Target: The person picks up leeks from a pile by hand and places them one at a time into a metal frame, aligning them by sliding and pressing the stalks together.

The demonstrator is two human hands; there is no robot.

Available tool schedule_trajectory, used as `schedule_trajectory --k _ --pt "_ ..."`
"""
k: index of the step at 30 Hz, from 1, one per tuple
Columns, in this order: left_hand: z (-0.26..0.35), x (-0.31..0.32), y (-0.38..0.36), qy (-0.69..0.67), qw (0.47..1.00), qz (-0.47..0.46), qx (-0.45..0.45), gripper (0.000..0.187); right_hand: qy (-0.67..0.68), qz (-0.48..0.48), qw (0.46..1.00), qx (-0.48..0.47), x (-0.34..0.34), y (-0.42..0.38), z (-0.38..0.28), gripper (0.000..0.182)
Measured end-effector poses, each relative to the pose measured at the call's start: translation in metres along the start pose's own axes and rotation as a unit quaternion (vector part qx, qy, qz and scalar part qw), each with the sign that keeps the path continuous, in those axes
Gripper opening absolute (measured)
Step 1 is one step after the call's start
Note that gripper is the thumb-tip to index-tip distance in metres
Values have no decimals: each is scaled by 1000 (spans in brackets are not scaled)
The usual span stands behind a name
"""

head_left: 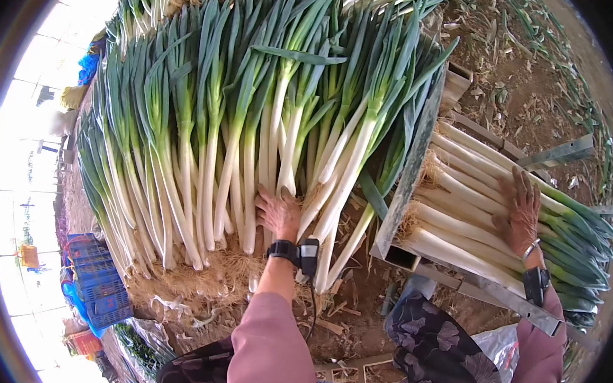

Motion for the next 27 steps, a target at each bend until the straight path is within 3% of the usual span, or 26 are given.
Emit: schedule_trajectory --k 1,2,4,5,6,8,9,10,11,13,14,16,19,22,24,27 --pt "8 -14 7 2 999 -39 -37 73 -2 21 1000 -12 2 0 0 84" --pt "8 -22 13 3 999 -37 -36 73 0 21 1000 -11 2 0 1 84" --pt "4 -37 29 -55 991 -123 -27 75 -5 20 1000 -5 2 0 -1 82" --pt "-28 -2 45 -217 969 -109 -44 69 0 23 1000 -2 1 0 -3 82" --pt "-47 6 56 -290 941 -176 -14 50 -2 19 1000 0 0 0 -3 81" --pt "-20 -53 50 -355 887 -280 -97 34 -1 21 1000 2 -2 1 -2 81" --pt "-14 -60 33 -482 821 -268 -147 25 -5 13 1000 3 -2 0 -2 80" --pt "-4 -77 18 -444 840 -288 -118 25 -7 6 1000 3 -1 1 -3 79" --pt "12 -105 -2 -446 820 -321 -160 26 -1 11 1000 1 -2 2 -4 79" --pt "4 -104 -27 -419 818 -387 -73 26 -2 9 1000 13 -5 2 -5 78" --pt "-2 -96 -38 -396 848 -352 5 31 -1 11 1000 10 -3 2 -4 78" --pt "-10 -86 -53 -411 844 -342 -41 33 -6 -1 1000 14 1 1 -1 77" --pt "-24 -87 -54 -462 772 -387 -201 32 -13 27 1000 -4 3 -1 0 76" --pt "-33 -81 -40 -464 770 -372 -231 34 -9 17 1000 1 0 0 -1 76" --pt "-28 -79 -30 -477 769 -367 -217 29 -14 19 1000 -2 2 -1 1 75" --pt "-24 -54 -17 -498 815 -251 -158 32 -18 31 999 -11 2 1 1 75"
Point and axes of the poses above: each hand's wrist, its own y-axis towards the middle knuckle, its own x-axis out of the palm, z = x × y, the point moved 1 cm from there along y, towards the middle knuckle, and after that the axes turned 15 degrees about z, right-handed, at the moved point
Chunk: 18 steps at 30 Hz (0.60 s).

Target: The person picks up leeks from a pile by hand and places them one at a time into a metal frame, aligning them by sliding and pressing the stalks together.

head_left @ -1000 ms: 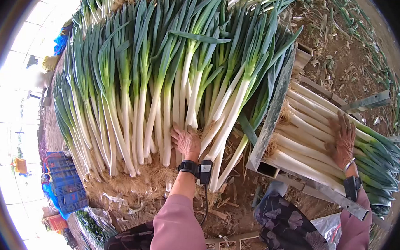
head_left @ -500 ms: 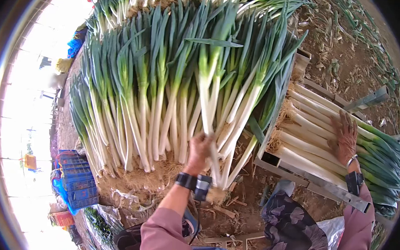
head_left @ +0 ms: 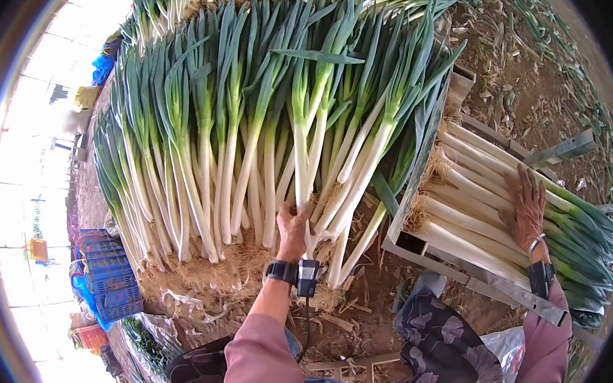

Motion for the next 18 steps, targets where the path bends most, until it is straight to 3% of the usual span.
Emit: schedule_trajectory --k 1,4,7,8,11,16,18 --pt "7 4 2 51 998 30 11 28 1 9 1000 -5 0 0 -1 75" --pt "14 4 8 6 999 26 -26 23 -8 6 1000 -8 3 -1 1 75" --pt "27 -14 -1 -105 969 -103 -199 30 -4 15 1000 -11 2 0 0 75" --pt "30 -22 -8 -132 949 -188 -216 36 -3 13 1000 -12 2 0 0 75" --pt "26 -33 -19 -169 925 -224 -257 41 -7 -2 1000 -1 3 -1 -1 77" --pt "22 -34 -8 -107 948 -203 -221 42 0 19 1000 -8 8 -3 4 75" --pt "24 -32 -7 -61 971 -148 -176 35 0 17 1000 -5 4 -1 3 73"
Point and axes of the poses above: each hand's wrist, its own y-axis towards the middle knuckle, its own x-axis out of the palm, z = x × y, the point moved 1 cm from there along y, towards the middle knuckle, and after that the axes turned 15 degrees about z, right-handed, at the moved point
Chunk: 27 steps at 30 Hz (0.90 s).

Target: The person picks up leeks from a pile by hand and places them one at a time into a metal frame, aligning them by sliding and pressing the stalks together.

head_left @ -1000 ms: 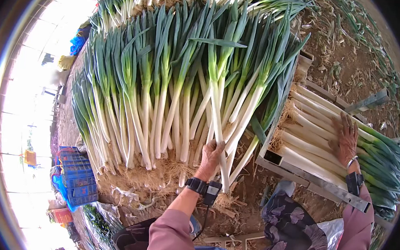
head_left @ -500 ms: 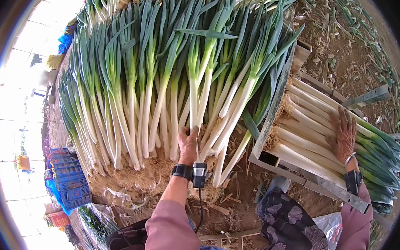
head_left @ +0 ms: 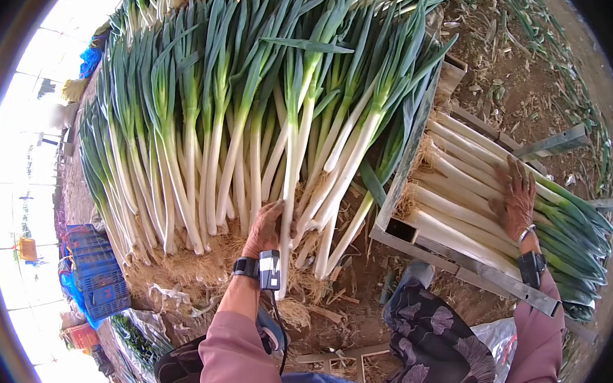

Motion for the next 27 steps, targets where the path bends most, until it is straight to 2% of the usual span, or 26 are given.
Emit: schedule_trajectory --k 2,5,6,7,9,10,12,14,15,16,17,18,19,21,22,24,27 --pt "8 2 -3 56 995 68 45 28 4 -4 1000 2 -1 1 -2 72" --pt "4 -21 16 225 916 193 269 28 7 -8 1000 3 -1 1 -1 70" --pt "2 -33 20 301 867 243 314 27 8 -2 1000 2 -1 1 -1 70" --pt "2 -39 22 434 749 328 379 21 9 3 1000 2 0 1 -2 70" --pt "-9 -47 28 505 665 383 394 21 13 3 1000 0 -1 1 -2 70" --pt "-11 -41 25 506 667 383 391 21 17 6 1000 0 -1 2 -2 70" --pt "-15 -11 14 521 538 404 525 24 14 -4 1000 3 -1 3 -2 72" --pt "-31 18 20 375 717 242 536 30 9 -13 1000 9 0 1 -2 73" --pt "-33 40 5 521 586 194 589 35 9 -12 1000 7 3 0 -1 74" --pt "-42 60 5 551 553 168 602 32 7 -10 1000 5 4 0 1 76" --pt "-56 76 14 536 615 140 562 27 1 -6 1000 8 2 1 2 76" --pt "-66 87 23 539 691 104 469 25 6 -14 1000 9 0 1 0 77" --pt "-75 98 26 579 652 150 467 23 13 -23 1000 9 -2 2 -2 77" --pt "-83 106 42 626 574 182 495 23 8 -23 1000 11 -3 4 -3 77" --pt "-82 109 44 626 574 178 496 23 20 -8 1000 7 -5 5 -3 75" --pt "-81 112 48 708 523 152 450 17 34 5 999 4 -5 4 -2 73" --pt "-83 112 56 696 520 161 467 12 34 10 999 6 -2 2 -1 71"
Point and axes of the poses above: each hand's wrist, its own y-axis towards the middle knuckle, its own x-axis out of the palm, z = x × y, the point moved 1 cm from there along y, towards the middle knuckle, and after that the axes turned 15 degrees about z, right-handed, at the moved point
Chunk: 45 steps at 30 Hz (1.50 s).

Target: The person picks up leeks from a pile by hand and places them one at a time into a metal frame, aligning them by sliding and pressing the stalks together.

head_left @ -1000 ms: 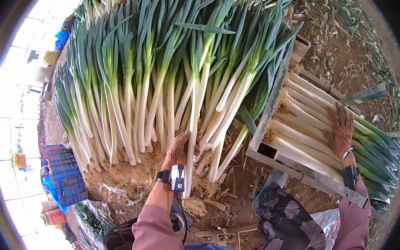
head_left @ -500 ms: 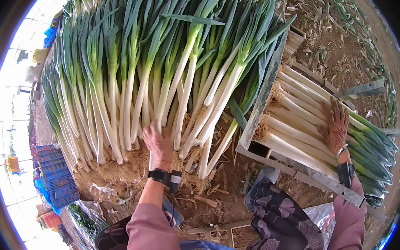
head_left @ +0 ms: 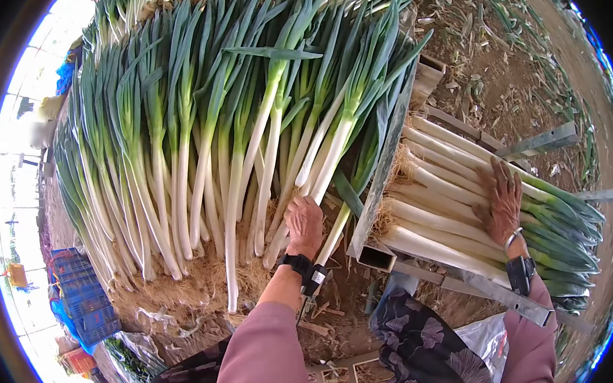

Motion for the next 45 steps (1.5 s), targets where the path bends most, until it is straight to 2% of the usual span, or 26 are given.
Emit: schedule_trajectory --k 4,6,7,8,9,10,11,12,13,14,15,16,18,19,22,26,30,31,33,34,36,37,41,42,43,45 --pt "-4 -9 -4 18 998 39 44 20 -1 2 1000 5 -1 1 -1 72" --pt "-7 -19 -11 -63 995 81 11 26 -1 -6 1000 10 -1 0 -2 73" --pt "-7 -35 -11 -109 992 -8 -65 37 -3 0 1000 7 -1 0 -1 73" --pt "-11 -45 -9 -104 992 -8 -66 37 -4 5 1000 4 0 1 -2 74" --pt "-19 -51 -5 -263 939 -72 -209 43 -5 1 1000 6 1 0 -1 73" --pt "-27 -61 -1 -408 836 -130 -342 49 0 2 1000 6 1 0 -1 73" --pt "-31 -98 6 -551 736 -176 -352 60 -7 5 1000 5 1 0 -1 72" --pt "-49 -80 -1 -656 615 -225 -375 53 -12 10 1000 4 1 1 -2 71" --pt "-65 -91 -2 -632 740 -155 -169 57 -13 8 1000 7 0 1 -3 71" --pt "-75 -101 -4 -566 819 -78 49 63 -8 13 1000 8 1 0 -3 71" --pt "-80 -90 2 -636 701 -251 -200 39 -9 12 1000 9 2 -1 -2 71" --pt "-73 -112 11 -635 704 -249 -197 39 -11 11 1000 10 2 -1 -1 71" --pt "-45 -171 23 -706 486 -308 -414 30 -9 12 1000 14 3 -2 0 71" --pt "-40 -177 24 -694 544 -292 -370 36 -7 11 1000 17 4 -2 0 71" --pt "-34 -210 20 -662 597 -275 -361 30 8 -7 1000 29 0 -2 0 71" --pt "-31 -260 -2 -600 717 -223 -277 30 29 -36 997 57 -11 2 -5 70" --pt "-32 -288 -24 -564 790 -123 -209 44 49 -21 997 59 -11 0 -3 65" --pt "-27 -295 -23 -564 791 -122 -204 44 49 -17 997 58 -10 -1 -3 64" --pt "-14 -307 -21 -526 843 -17 -114 50 52 -15 997 61 -7 -2 -3 64" --pt "-8 -308 -20 -528 842 -18 -109 50 54 -18 996 63 -7 -2 -3 65" --pt "10 -307 -12 -465 880 97 -22 51 47 -39 994 85 -12 1 -4 63" --pt "21 -307 -10 -487 865 107 -51 47 52 -20 996 73 -8 -1 -4 62" --pt "67 -310 10 -447 886 106 61 37 76 4 995 58 -7 -4 0 61" --pt "82 -311 12 -439 889 97 88 32 72 -34 995 66 -9 -2 0 64" --pt "91 -302 15 -439 878 118 149 32 57 -7 997 57 13 -6 6 65" --pt "116 -297 17 -446 865 112 201 33 5 67 998 7 24 -8 6 66"
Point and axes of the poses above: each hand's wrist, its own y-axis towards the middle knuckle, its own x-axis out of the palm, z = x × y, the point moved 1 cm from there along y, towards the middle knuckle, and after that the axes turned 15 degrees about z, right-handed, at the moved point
